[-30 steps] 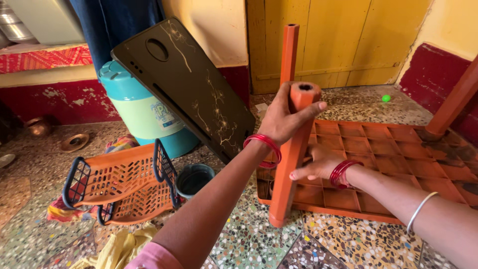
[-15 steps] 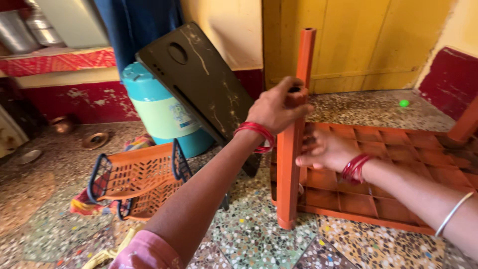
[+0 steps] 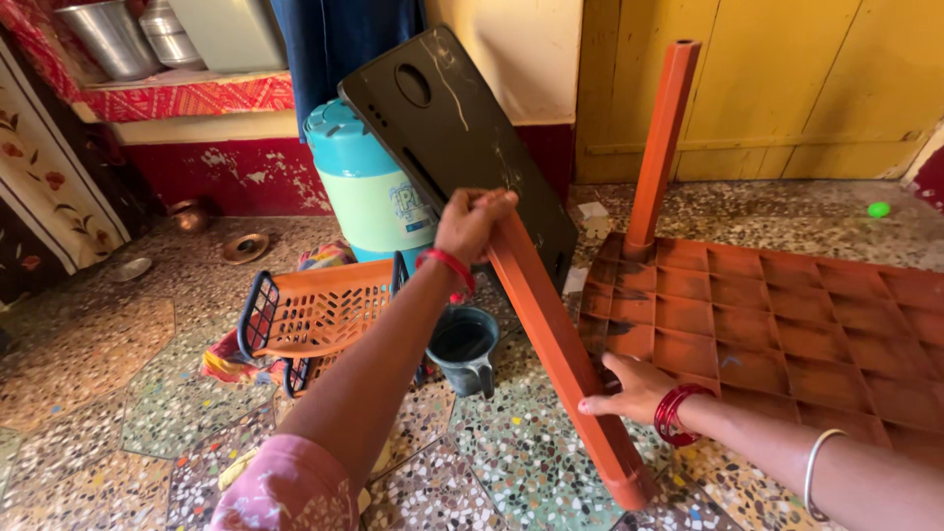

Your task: The person assembles an orange plastic table by inserting cylindrical legs into the underside of the tabletop. They align and press each leg into its socket, then rotate and wiggle it to secure the fit. The process is repeated for multiple legs until the table is fully assembled.

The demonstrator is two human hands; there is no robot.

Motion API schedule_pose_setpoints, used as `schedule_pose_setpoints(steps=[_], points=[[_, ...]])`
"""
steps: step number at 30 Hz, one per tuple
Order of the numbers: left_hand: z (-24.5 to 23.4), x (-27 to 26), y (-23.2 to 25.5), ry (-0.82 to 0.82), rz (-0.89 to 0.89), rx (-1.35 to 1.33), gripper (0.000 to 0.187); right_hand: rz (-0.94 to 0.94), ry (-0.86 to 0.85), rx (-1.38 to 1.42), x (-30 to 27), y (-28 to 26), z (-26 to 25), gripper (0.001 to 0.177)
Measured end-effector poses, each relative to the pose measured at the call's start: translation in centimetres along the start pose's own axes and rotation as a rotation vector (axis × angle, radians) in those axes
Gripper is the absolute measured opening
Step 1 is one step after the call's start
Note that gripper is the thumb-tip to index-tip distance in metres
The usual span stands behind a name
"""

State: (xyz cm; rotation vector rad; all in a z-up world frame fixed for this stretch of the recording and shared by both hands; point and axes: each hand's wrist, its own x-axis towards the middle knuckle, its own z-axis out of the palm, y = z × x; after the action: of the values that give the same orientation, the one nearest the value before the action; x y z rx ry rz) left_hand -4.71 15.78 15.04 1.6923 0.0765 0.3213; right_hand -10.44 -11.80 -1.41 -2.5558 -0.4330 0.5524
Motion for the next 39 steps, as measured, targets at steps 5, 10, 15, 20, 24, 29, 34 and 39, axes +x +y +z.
schedule_pose_setpoints(steps=[5,10,15,20,24,29,34,39], points=[[0.3,1.2,-4.5,0.000,-0.034,-0.024,0.063,0.008,0.036,-0.028,1.7,2.7,2.0,0.110],[3.0,3.3,-11.5,0.137,0.142,0.513,0.086,0.056,0.031,-0.086,3.2,5.6,3.4,0.098],[5.9,3.6,-19.5,-0.129,-0.049,0.969,0.092,0.229,-0.141,0.130,2.7,9.4,3.8,0.096],[7.9,1.3,-22.3,-0.798,0.092,1.448,0.050,0.378,-0.238,0.267,1.5,10.8,4.4,0.076],[8.3,-3.7,-20.6,-0.818,-0.035,1.422,0.054,0.333,-0.210,-0.049,2.5,7.9,5.6,0.069],[8.5,-9.0,-19.7,-0.688,0.026,1.413,0.081,0.195,-0.096,-0.132,4.5,3.2,6.3,0.070],[10.5,-9.8,-23.9,-0.477,0.282,1.386,0.068,0.225,0.087,-0.097,5.6,-0.2,5.6,0.042],[11.2,-9.7,-27.4,-0.545,0.350,1.413,0.066,0.161,0.114,-0.163,5.2,-2.5,4.0,0.044]])
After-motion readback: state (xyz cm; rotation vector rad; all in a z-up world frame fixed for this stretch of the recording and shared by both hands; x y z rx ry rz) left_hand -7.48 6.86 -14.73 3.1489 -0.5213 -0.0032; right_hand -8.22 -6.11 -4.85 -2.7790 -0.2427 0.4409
